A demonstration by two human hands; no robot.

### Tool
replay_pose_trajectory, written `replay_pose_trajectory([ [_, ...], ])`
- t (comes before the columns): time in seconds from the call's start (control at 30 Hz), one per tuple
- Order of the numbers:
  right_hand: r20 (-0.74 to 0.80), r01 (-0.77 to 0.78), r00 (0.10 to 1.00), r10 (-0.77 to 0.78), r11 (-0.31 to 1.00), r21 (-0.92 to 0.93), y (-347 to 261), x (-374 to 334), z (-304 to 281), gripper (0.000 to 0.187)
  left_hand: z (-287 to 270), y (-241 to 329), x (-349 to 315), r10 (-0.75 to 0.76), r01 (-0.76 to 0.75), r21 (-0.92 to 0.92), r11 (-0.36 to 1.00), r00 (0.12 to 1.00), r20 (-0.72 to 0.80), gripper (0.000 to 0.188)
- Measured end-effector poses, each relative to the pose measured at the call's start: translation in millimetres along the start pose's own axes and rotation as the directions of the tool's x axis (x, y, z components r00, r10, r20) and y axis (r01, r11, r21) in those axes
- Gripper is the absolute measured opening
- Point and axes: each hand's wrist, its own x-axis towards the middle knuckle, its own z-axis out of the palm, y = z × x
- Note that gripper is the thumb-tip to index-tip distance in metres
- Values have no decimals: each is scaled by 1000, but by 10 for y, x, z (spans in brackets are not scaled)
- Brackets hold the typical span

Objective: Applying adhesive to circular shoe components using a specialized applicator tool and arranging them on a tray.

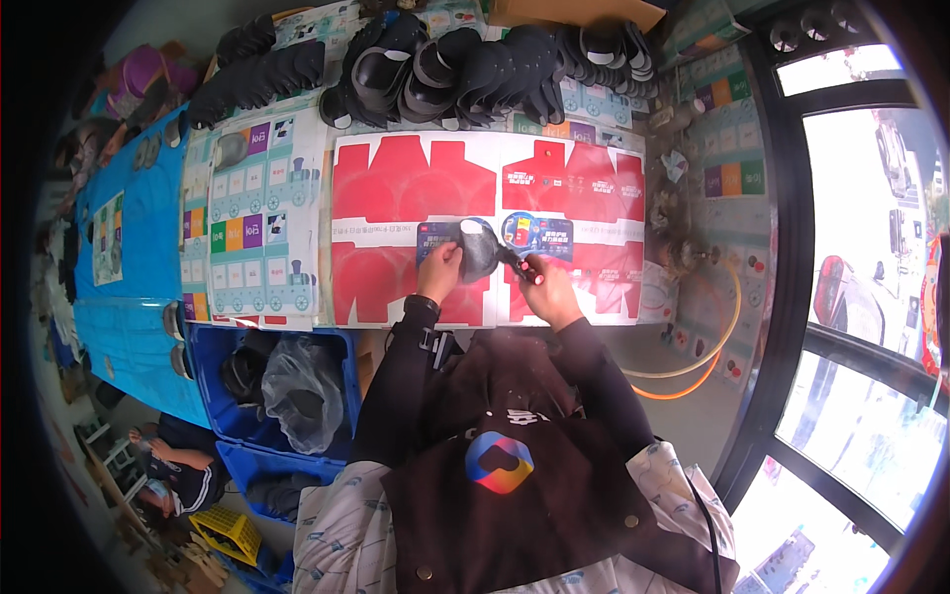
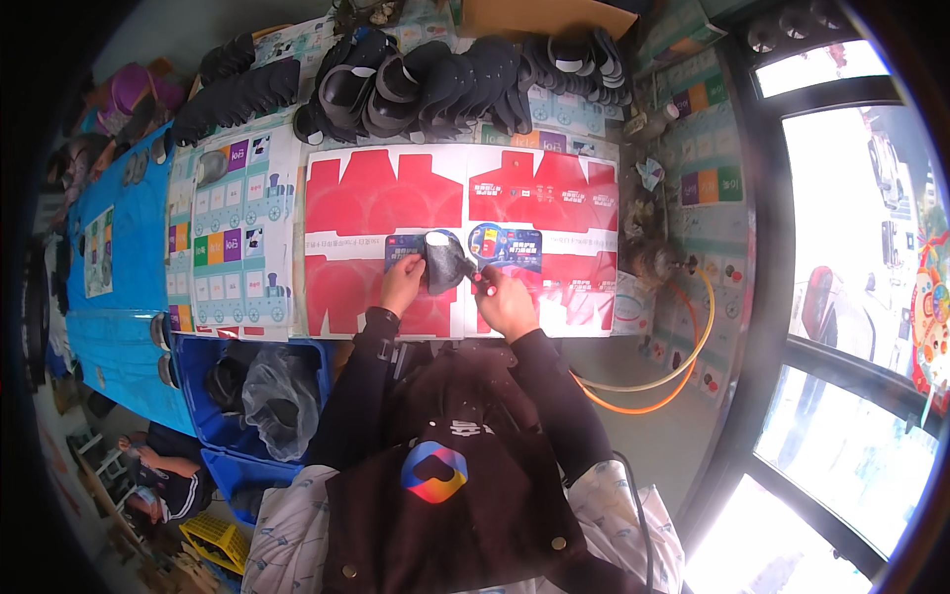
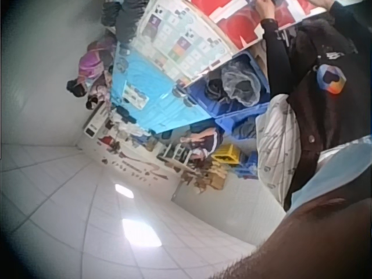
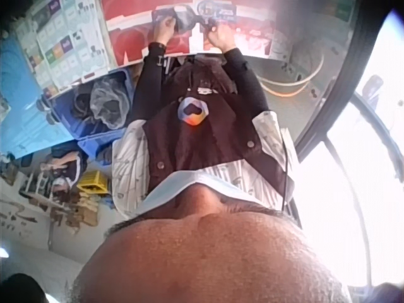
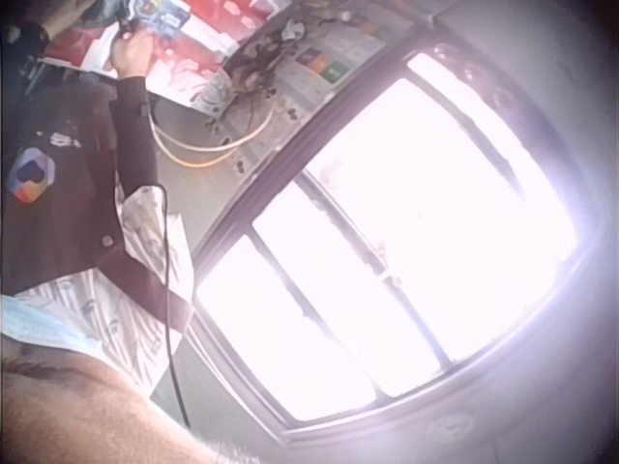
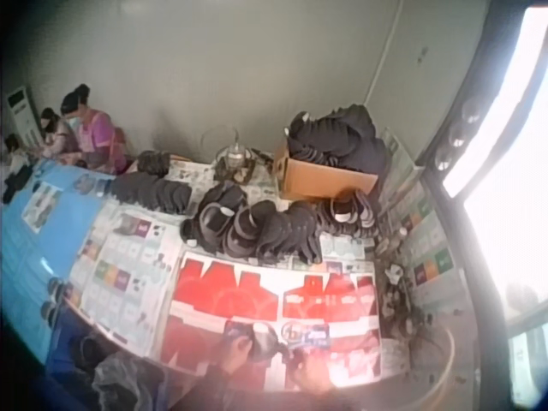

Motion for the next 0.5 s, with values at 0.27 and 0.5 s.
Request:
replay_pose_trajectory([
  [0.27,78,100,991,-108,990,97,-161,-42,-2,26,-118,-507,59,-92,88,-103,991,995,-33,39],
  [0.5,119,54,991,-63,995,82,-13,-90,-116,24,-56,-114,41,-192,205,-183,962,978,84,40],
])
